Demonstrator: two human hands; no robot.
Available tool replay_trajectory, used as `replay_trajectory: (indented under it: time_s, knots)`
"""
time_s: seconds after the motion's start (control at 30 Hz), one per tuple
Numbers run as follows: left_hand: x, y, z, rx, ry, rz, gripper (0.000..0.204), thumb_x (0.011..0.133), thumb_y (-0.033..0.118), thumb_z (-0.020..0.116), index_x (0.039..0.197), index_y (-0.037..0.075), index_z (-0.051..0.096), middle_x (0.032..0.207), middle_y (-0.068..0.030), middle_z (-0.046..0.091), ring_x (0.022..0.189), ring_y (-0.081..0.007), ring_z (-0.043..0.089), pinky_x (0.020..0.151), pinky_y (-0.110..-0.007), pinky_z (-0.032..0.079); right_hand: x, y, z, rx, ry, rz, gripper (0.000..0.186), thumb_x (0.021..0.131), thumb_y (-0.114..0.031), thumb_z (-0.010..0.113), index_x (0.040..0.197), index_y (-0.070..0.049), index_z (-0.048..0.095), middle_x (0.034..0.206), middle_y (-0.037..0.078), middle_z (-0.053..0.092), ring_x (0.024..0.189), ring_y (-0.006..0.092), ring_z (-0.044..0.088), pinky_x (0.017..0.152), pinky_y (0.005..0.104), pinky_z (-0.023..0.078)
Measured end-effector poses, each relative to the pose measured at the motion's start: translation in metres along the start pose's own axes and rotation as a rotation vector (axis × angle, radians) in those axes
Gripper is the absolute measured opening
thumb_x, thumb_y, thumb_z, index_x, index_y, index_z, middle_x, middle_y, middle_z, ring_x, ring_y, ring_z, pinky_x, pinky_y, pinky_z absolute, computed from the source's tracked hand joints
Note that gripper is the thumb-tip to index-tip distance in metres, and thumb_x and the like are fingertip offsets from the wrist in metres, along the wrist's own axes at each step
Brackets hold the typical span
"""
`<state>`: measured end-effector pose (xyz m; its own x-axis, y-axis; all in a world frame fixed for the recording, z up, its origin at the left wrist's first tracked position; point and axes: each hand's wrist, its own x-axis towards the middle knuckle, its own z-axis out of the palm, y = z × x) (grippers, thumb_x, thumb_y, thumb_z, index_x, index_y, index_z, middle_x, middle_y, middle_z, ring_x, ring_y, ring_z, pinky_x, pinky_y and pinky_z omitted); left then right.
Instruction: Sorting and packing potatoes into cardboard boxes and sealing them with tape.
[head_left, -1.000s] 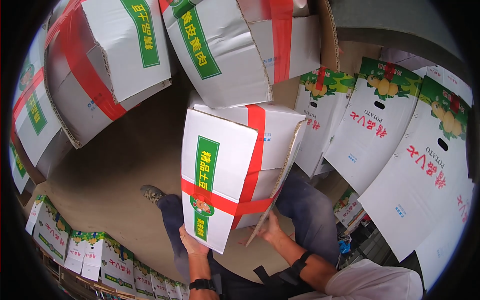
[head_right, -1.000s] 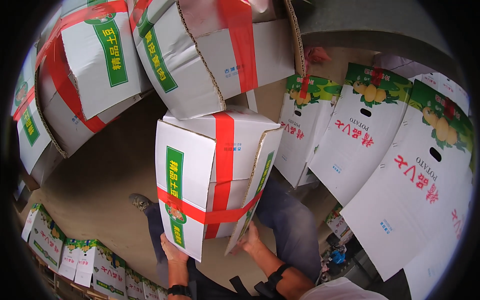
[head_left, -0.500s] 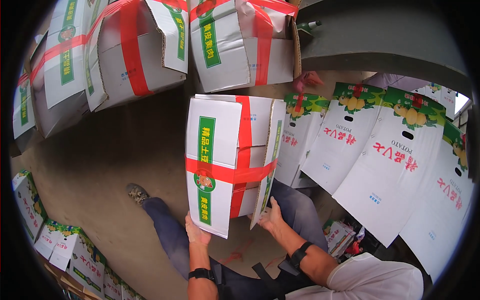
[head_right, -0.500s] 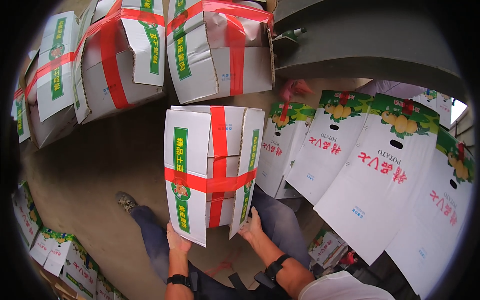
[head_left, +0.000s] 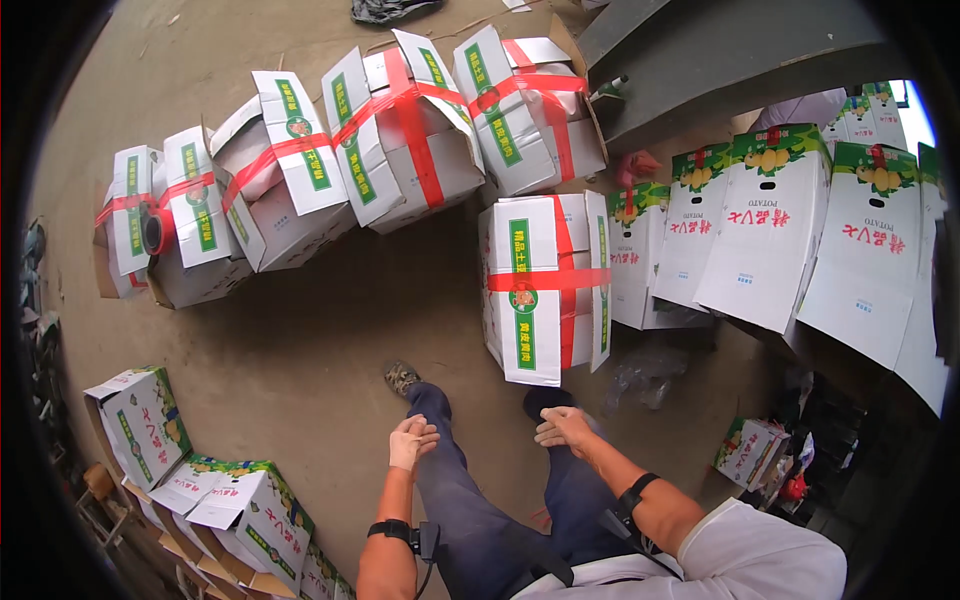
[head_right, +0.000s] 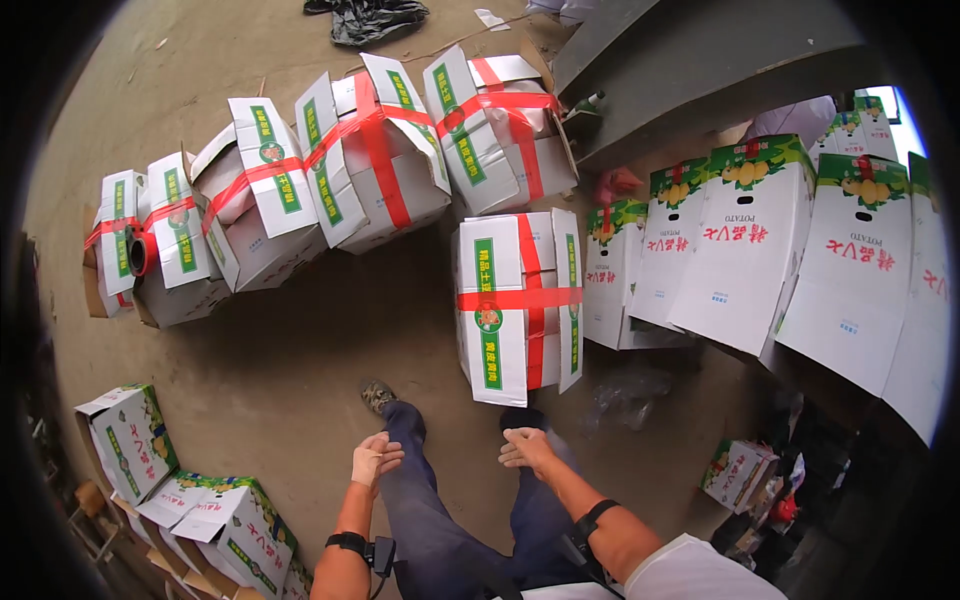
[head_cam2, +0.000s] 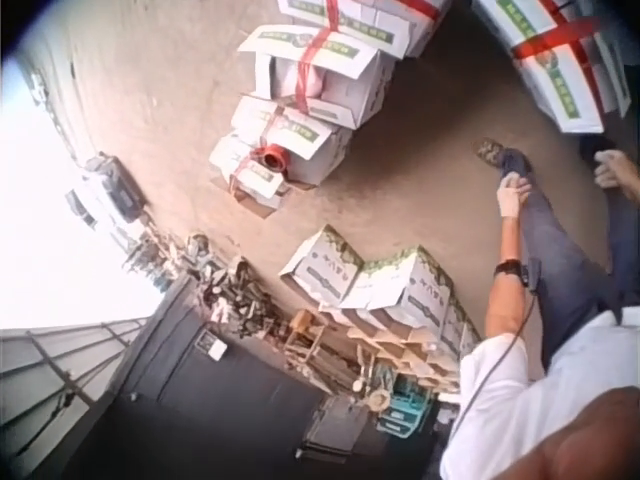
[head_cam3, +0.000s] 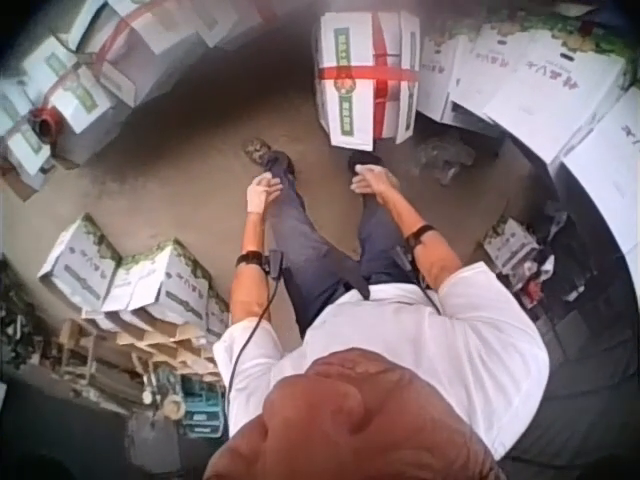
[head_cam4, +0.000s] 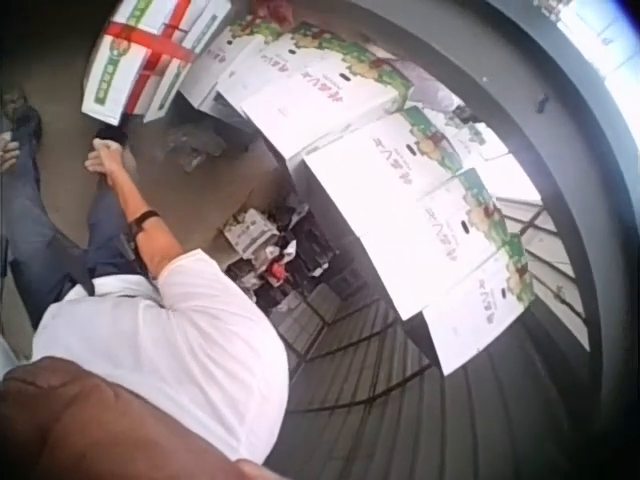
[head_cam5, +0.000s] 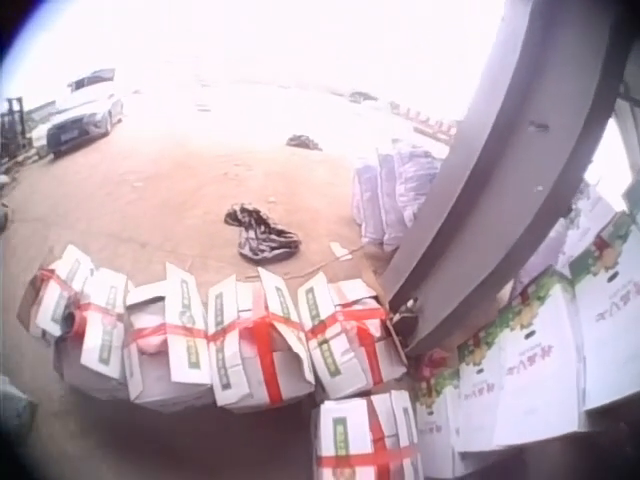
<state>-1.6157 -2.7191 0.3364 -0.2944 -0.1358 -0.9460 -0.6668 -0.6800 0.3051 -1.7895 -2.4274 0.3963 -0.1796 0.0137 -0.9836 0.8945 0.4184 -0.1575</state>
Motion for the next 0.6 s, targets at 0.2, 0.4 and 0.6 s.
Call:
replay_trajectory:
  time_s: [0.2, 0.4, 0.6]
  knots:
    - [-0.048, -0.075, -0.204, -0.206, 0.356, -0.043, 0.023, 0.091, 0.019, 0.06, 0.106, 0.001, 0.058, 0.072, -0.0056, 0.058, 0.051, -0.0147, 0.056, 0.044, -0.026, 0.046, -0.041, -0.004, 0.091, -0.264, -0.352, -0.145, 0.043, 0.095, -0.026, 0.061, 0.123, 0.006, 0.056, 0.1, 0.02, 0.067, 0.083, 0.0285, 0.071, 0.074, 0.0357, 0.059]
    - [-0.105, -0.055, -0.159, 0.207, 0.191, -0.136, 0.034, 0.09, 0.023, 0.064, 0.112, -0.003, 0.058, 0.087, -0.0139, 0.066, 0.066, -0.0216, 0.068, 0.055, -0.029, 0.055, -0.072, 0.011, 0.037, -0.026, -0.045, -0.232, 0.04, 0.096, -0.028, 0.059, 0.119, 0.006, 0.056, 0.102, 0.023, 0.067, 0.08, 0.0301, 0.072, 0.069, 0.0371, 0.06]
    - [-0.145, -0.03, -0.153, 0.246, -0.019, 0.064, 0.037, 0.092, 0.022, 0.062, 0.116, -0.006, 0.058, 0.091, -0.0135, 0.067, 0.071, -0.0196, 0.068, 0.062, -0.027, 0.054, -0.095, 0.102, 0.005, 0.079, 0.21, -0.175, 0.042, 0.095, -0.027, 0.059, 0.12, 0.007, 0.053, 0.104, 0.027, 0.066, 0.083, 0.0353, 0.072, 0.067, 0.0386, 0.061]
